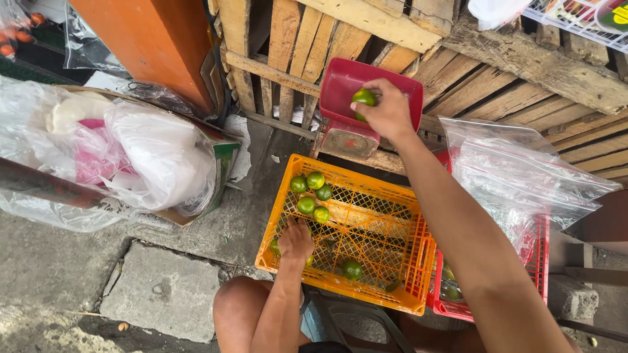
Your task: Picking limes from a crate, weighing them on a scale, and placing them into plastic bags for packaging.
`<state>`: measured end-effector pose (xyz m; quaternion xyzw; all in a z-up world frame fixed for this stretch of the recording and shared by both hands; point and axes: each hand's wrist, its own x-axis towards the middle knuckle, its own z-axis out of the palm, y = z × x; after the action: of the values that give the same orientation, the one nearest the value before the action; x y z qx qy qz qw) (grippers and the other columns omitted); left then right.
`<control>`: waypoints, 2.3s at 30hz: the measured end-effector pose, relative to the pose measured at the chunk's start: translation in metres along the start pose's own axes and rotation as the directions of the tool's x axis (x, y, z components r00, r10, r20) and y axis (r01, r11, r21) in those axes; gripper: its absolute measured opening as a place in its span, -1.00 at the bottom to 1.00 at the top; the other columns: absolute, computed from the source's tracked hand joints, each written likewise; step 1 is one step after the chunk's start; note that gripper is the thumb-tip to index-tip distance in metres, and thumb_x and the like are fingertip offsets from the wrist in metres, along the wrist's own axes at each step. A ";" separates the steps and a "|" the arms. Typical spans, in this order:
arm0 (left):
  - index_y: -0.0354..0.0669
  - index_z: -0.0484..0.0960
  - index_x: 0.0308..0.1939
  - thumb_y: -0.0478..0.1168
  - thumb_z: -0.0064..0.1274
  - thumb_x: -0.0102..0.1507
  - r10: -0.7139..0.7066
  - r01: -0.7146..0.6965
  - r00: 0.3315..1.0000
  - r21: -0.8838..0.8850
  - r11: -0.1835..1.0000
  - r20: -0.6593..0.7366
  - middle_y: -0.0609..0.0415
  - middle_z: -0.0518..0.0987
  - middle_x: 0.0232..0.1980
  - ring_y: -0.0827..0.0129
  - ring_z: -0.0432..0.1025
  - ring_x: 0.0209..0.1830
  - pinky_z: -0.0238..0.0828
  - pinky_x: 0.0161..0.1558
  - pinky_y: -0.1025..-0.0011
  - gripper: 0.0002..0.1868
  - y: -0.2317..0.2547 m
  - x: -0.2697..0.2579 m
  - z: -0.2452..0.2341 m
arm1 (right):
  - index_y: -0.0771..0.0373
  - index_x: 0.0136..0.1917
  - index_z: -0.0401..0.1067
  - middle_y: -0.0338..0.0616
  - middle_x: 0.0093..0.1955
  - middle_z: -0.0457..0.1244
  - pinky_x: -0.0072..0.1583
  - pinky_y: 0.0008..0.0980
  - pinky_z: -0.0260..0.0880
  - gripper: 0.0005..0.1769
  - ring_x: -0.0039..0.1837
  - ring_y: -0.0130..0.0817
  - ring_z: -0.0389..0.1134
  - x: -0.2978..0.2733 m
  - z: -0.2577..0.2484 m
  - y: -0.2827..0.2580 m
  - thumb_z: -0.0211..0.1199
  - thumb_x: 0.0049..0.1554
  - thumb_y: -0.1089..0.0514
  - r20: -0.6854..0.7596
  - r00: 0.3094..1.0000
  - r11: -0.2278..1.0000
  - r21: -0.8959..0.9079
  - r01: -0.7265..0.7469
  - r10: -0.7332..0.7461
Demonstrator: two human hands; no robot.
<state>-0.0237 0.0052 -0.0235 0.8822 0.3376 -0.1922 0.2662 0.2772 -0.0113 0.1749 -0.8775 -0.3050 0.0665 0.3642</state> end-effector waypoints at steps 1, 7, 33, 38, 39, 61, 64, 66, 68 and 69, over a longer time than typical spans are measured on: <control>-0.35 0.33 0.45 -0.25 -0.09 0.37 0.006 -0.006 1.000 0.004 1.000 -0.001 -0.46 0.33 0.42 -0.20 0.41 0.32 0.70 -0.05 0.09 -0.44 -0.002 0.001 0.003 | -0.04 0.20 0.51 -0.19 0.16 0.40 0.23 -0.28 0.45 -0.46 0.22 -0.24 0.44 0.004 0.009 0.004 0.56 -0.05 -0.01 -0.007 1.000 1.000 0.001 -0.002 0.002; -0.32 0.30 0.48 -0.15 -0.04 0.37 -0.028 0.028 0.999 -0.002 1.000 0.042 -0.43 0.32 0.44 -0.15 0.42 0.33 0.68 0.00 0.07 -0.39 -0.005 0.008 0.012 | 0.04 0.14 0.52 -0.10 0.10 0.36 0.22 -0.21 0.50 -0.50 0.21 -0.10 0.43 0.025 0.029 0.012 0.56 -0.08 0.11 -0.021 0.991 0.973 -0.195 0.123 -0.130; -0.15 -0.04 0.61 -0.26 -0.04 0.33 -0.117 0.120 0.980 -0.007 0.993 0.158 -0.27 -0.11 0.67 -0.05 0.37 0.38 0.59 0.12 0.15 -0.20 0.006 -0.001 -0.001 | 0.02 0.26 0.39 -0.16 0.34 0.19 0.35 -0.14 0.38 -0.56 0.32 -0.17 0.29 -0.308 0.074 0.105 0.39 0.14 0.02 0.711 0.621 0.941 -0.304 -0.152 0.330; -0.31 0.14 0.53 -0.39 -0.06 0.27 -0.059 0.063 0.996 -0.065 0.996 0.066 -0.46 0.10 0.55 0.01 0.56 0.00 0.60 -0.25 0.27 -0.28 0.007 -0.009 -0.010 | 0.13 0.35 0.36 0.01 0.25 0.26 0.26 -0.12 0.47 -0.45 0.28 -0.07 0.36 -0.257 0.038 0.055 0.34 0.11 0.02 0.694 0.635 0.936 -0.181 -0.301 0.339; -0.41 0.27 0.49 -0.41 -0.07 0.22 -0.013 0.012 1.000 -0.089 0.996 -0.005 -0.55 0.28 0.45 0.08 0.63 -0.24 0.53 -0.51 0.35 -0.30 0.004 -0.007 -0.005 | 0.26 0.44 0.31 0.23 0.20 0.29 0.18 0.07 0.51 -0.32 0.22 0.16 0.43 -0.242 0.027 0.044 0.31 0.15 -0.07 0.647 0.711 0.940 -0.025 -0.339 0.274; -0.21 0.32 0.38 -0.05 0.06 0.40 -0.099 0.096 0.995 -0.131 0.987 -0.017 -0.18 0.43 0.18 -0.01 0.55 0.02 0.69 -0.05 0.11 -0.45 0.000 0.007 -0.003 | 0.24 0.17 0.50 -0.02 0.20 0.34 0.15 -0.41 0.58 -0.68 -0.04 -0.36 0.42 0.020 0.012 -0.021 0.33 0.13 0.37 -0.108 0.990 0.994 -0.073 0.084 -0.091; -0.34 0.42 0.30 -0.13 0.02 0.40 -0.101 0.058 0.953 -0.154 0.986 -0.287 -0.31 0.53 0.12 -0.09 0.61 -0.11 0.75 -0.28 0.11 -0.53 -0.009 0.014 0.008 | 0.23 0.06 0.54 -0.05 0.08 0.33 0.08 -0.48 0.55 -0.79 -0.11 -0.45 0.41 -0.006 0.001 -0.008 0.32 0.15 0.39 -0.256 0.925 0.959 -0.044 0.280 -0.281; -0.37 0.50 0.21 -0.52 -0.03 0.24 -0.117 0.023 0.931 -0.265 0.964 -0.345 -0.25 0.57 0.00 -0.04 0.61 -0.21 0.69 -0.17 0.14 -0.57 -0.011 0.012 0.006 | 0.28 0.02 0.51 -0.04 0.01 0.33 -0.01 -0.46 0.50 -0.78 -0.06 -0.31 0.39 -0.035 -0.010 0.006 0.31 0.17 0.51 -0.342 0.809 0.870 -0.057 0.490 -0.478; -0.39 0.52 0.15 -0.49 -0.03 0.27 -0.109 0.003 0.918 -0.269 0.963 -0.382 -0.24 0.59 -0.06 -0.01 0.61 -0.25 0.69 -0.22 0.17 -0.65 -0.011 0.011 0.006 | 0.28 0.01 0.48 -0.05 -0.01 0.32 -0.03 -0.44 0.43 -0.79 -0.06 -0.31 0.35 -0.082 -0.018 0.025 0.26 0.18 0.52 -0.318 0.801 0.857 -0.083 0.509 -0.507; -0.40 0.53 0.09 -0.47 -0.03 0.29 -0.101 -0.017 0.904 -0.271 0.962 -0.416 -0.24 0.60 -0.11 0.01 0.60 -0.28 0.70 -0.27 0.19 -0.72 -0.010 0.011 0.006 | 0.29 -0.01 0.44 -0.05 -0.03 0.32 -0.05 -0.42 0.36 -0.80 -0.06 -0.31 0.32 -0.106 -0.023 0.035 0.21 0.19 0.53 -0.295 0.794 0.844 -0.109 0.525 -0.532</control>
<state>-0.0242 0.0133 -0.0375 0.8510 0.4293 0.0466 0.2988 0.2168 -0.1065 0.1569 -0.7604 -0.4765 -0.1811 0.4024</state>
